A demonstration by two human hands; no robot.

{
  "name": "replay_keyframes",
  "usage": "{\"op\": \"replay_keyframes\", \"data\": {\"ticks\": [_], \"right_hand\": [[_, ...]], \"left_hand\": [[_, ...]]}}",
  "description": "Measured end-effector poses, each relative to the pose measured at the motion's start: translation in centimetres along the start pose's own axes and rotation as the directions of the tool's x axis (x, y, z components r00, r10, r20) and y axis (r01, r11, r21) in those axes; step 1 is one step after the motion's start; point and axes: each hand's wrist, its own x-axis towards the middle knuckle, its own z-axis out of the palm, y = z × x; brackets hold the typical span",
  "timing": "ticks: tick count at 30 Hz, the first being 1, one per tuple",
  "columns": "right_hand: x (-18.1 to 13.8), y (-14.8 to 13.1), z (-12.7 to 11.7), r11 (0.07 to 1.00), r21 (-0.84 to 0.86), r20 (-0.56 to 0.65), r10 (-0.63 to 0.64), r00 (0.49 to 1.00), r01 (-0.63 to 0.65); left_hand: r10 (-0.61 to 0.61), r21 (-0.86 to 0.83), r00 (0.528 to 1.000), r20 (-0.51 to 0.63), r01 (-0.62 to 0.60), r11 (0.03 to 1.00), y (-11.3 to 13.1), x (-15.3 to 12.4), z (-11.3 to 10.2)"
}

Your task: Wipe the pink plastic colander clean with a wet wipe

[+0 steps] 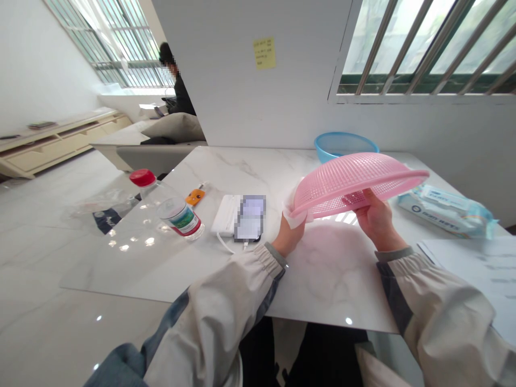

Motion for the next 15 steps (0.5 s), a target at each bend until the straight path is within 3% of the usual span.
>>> {"op": "replay_keyframes", "data": {"ticks": [15], "right_hand": [[-0.39, -0.04, 0.3, 0.999, 0.004, 0.073, 0.036, 0.997, -0.036]], "left_hand": [[-0.026, -0.024, 0.998, -0.053, 0.024, 0.999, 0.38, -0.25, 0.16]]}}
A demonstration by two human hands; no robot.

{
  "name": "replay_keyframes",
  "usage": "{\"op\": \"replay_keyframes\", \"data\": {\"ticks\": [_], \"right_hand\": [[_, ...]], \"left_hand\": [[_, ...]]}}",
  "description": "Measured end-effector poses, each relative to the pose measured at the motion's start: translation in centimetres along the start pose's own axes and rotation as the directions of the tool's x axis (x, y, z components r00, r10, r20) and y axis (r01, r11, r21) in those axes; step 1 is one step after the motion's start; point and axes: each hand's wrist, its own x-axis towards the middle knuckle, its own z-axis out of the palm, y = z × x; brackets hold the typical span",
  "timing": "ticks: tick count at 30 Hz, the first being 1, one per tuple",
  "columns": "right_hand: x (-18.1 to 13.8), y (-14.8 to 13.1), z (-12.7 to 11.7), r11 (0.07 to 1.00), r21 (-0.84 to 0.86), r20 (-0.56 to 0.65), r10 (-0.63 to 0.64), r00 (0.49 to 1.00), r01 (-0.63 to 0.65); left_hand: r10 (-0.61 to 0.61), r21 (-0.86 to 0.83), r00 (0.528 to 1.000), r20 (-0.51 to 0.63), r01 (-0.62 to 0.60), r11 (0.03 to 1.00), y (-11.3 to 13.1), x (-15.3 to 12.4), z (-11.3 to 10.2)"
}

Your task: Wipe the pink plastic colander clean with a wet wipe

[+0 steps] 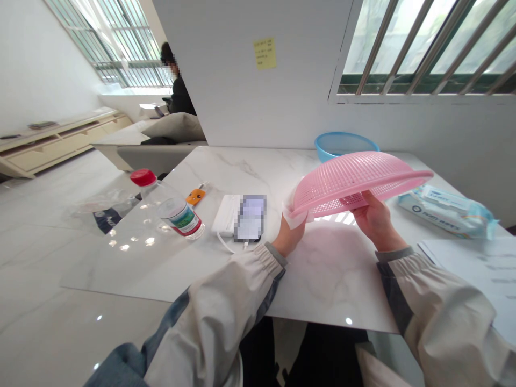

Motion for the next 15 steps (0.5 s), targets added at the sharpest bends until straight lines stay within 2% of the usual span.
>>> {"op": "replay_keyframes", "data": {"ticks": [15], "right_hand": [[-0.12, 0.14, 0.1, 0.999, 0.025, 0.042, 0.046, 0.998, -0.047]], "left_hand": [[-0.036, -0.018, 0.999, -0.013, 0.036, 0.999, 0.21, -0.38, 0.02]]}}
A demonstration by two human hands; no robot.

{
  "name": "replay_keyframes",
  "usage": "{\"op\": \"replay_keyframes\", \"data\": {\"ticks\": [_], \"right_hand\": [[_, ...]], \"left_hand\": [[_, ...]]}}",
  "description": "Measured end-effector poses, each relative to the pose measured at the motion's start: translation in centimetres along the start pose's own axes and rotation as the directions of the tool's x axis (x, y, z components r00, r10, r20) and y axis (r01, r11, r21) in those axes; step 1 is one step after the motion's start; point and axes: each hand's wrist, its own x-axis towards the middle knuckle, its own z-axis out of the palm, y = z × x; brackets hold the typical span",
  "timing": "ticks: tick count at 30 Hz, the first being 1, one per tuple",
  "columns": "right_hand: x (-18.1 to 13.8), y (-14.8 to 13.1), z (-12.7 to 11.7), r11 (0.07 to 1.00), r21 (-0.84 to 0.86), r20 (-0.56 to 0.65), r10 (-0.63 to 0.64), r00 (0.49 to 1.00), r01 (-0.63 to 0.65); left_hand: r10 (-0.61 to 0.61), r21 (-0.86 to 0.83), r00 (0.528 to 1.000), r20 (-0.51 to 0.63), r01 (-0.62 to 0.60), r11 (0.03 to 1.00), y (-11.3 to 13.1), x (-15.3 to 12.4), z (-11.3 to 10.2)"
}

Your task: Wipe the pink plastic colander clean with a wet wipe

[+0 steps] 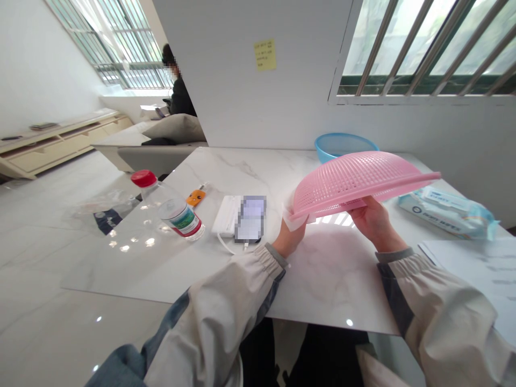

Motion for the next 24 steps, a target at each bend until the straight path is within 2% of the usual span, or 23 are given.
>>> {"op": "replay_keyframes", "data": {"ticks": [5, 15, 24], "right_hand": [[-0.07, 0.09, 0.11, 1.0, -0.002, 0.006, 0.018, 1.0, -0.018], [-0.3, 0.03, 0.39, 0.999, -0.028, 0.017, 0.04, 0.999, -0.04], [-0.3, -0.19, 0.4, 0.999, -0.027, 0.023, 0.039, 0.999, -0.038]], "left_hand": [[0.034, -0.002, 0.999, 0.018, -0.034, 0.999, 0.12, 0.02, 0.27], [0.009, 0.027, 0.999, -0.042, -0.008, 1.0, -0.36, 0.25, -0.15], [-0.007, -0.001, 0.999, -0.035, 0.007, 1.0, -0.39, 0.29, -0.06]]}}
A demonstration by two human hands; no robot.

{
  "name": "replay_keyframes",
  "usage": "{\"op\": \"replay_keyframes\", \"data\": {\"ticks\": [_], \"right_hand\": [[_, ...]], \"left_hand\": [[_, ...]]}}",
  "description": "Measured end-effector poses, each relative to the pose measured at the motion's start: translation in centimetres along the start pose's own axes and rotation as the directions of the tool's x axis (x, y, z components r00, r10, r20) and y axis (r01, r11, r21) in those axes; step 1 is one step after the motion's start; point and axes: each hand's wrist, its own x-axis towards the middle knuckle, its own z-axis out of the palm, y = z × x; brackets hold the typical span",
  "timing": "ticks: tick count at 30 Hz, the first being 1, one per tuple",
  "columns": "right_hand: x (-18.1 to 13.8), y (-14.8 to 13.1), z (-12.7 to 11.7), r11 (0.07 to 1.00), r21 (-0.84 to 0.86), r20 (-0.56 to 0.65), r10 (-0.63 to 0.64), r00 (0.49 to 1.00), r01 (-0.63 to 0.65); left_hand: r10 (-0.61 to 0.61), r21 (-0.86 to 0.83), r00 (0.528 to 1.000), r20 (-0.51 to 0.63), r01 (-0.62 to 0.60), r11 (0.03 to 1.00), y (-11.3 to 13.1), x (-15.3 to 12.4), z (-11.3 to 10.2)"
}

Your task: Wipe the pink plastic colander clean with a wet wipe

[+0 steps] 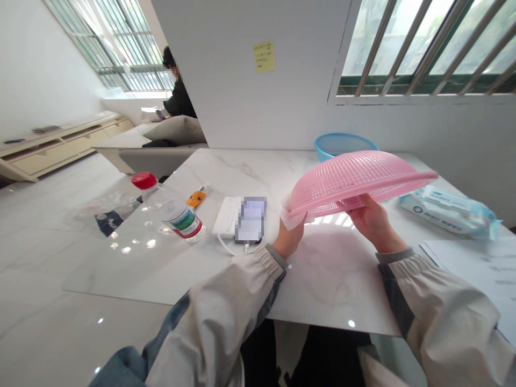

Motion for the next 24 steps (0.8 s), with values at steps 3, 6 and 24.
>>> {"op": "replay_keyframes", "data": {"ticks": [3, 6, 24], "right_hand": [[0.0, 0.1, 0.0, 1.0, 0.005, -0.001, -0.005, 1.0, 0.005], [0.0, 0.2, 0.0, 1.0, 0.009, -0.007, -0.004, 1.0, 0.004], [-1.4, -0.7, 0.8, 0.979, -0.104, 0.126, 0.19, 0.974, -0.178]], "left_hand": [[0.022, -0.018, 1.0, -0.001, -0.022, 1.0, 0.2, -0.1, 0.1], [0.019, -0.02, 1.0, -0.005, -0.019, 1.0, 0.4, -0.1, 0.2], [0.01, -0.123, 0.999, 0.037, -0.006, 0.992, -1.6, 0.3, -0.6]]}}
